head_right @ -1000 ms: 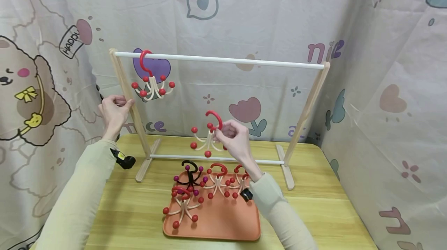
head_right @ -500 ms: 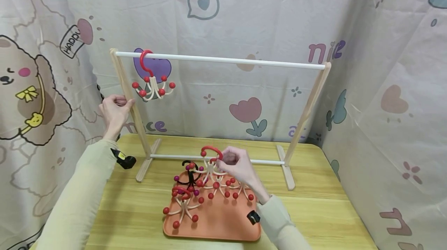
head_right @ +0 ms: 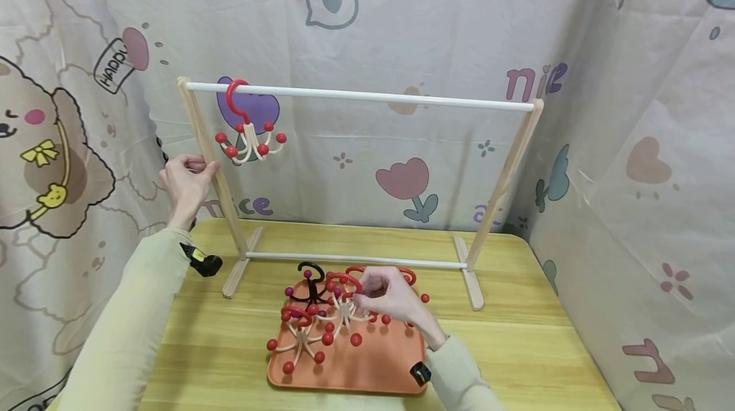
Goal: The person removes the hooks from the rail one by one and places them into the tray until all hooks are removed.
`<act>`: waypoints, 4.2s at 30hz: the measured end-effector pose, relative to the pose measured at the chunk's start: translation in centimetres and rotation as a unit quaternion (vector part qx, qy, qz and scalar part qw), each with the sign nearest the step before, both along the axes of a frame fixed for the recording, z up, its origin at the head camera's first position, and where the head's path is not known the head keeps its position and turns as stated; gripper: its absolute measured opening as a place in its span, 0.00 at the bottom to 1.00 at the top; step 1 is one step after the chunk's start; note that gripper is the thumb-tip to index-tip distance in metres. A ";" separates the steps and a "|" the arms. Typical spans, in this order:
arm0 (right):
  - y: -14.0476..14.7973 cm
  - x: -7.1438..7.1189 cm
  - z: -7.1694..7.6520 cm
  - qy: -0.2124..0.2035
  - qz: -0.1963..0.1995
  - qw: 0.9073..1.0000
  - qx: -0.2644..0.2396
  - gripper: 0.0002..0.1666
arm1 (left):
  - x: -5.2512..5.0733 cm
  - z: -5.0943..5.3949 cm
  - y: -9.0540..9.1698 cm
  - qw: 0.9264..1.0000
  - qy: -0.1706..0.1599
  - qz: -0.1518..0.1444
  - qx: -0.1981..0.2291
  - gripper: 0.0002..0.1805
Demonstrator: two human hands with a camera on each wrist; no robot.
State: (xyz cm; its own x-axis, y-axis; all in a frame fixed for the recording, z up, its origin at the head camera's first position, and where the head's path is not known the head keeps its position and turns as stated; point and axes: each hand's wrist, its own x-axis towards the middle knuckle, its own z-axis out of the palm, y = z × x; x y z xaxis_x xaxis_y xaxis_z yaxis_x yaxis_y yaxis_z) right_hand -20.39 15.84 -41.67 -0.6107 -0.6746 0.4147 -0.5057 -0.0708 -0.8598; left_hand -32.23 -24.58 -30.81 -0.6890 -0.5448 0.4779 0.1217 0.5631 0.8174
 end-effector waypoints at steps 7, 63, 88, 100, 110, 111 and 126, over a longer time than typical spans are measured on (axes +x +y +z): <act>0.2 -0.2 -0.8 0.006 0.025 1.000 0.006 0.03 | 0.0 -0.1 -0.2 1.000 0.005 -0.002 -0.008 0.18; 0.1 -0.3 -5.1 -0.024 -0.058 0.983 0.175 0.08 | 0.2 0.1 -0.1 1.000 0.002 -0.003 -0.008 0.18; 0.0 -0.5 -5.1 -0.003 -0.028 0.979 0.204 0.09 | 0.3 0.0 -0.1 1.000 0.002 -0.012 -0.001 0.17; 0.1 -0.5 -5.1 0.006 -0.031 0.977 0.210 0.08 | 0.4 0.1 0.0 1.000 -0.007 -0.017 0.004 0.18; 0.2 -1.4 -3.4 -0.005 -0.008 0.989 0.144 0.10 | 0.2 0.1 -0.1 1.000 -0.009 -0.017 0.010 0.18; 0.2 -1.5 -3.0 -0.005 -0.009 0.990 0.139 0.10 | 0.2 0.0 -0.1 1.000 -0.012 -0.018 0.011 0.18; -0.6 -4.7 5.9 0.087 -0.091 0.988 0.085 0.11 | 0.2 0.1 -0.1 1.000 -0.013 -0.014 0.012 0.17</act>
State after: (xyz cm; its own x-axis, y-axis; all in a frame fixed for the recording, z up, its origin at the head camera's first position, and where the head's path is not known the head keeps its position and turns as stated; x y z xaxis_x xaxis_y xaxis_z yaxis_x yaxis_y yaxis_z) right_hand -25.07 15.21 -35.75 -0.6575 -0.6294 0.4142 -0.6382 0.1729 -0.7502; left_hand -32.05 -24.63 -30.67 -0.7158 -0.5365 0.4470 0.1165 0.5395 0.8339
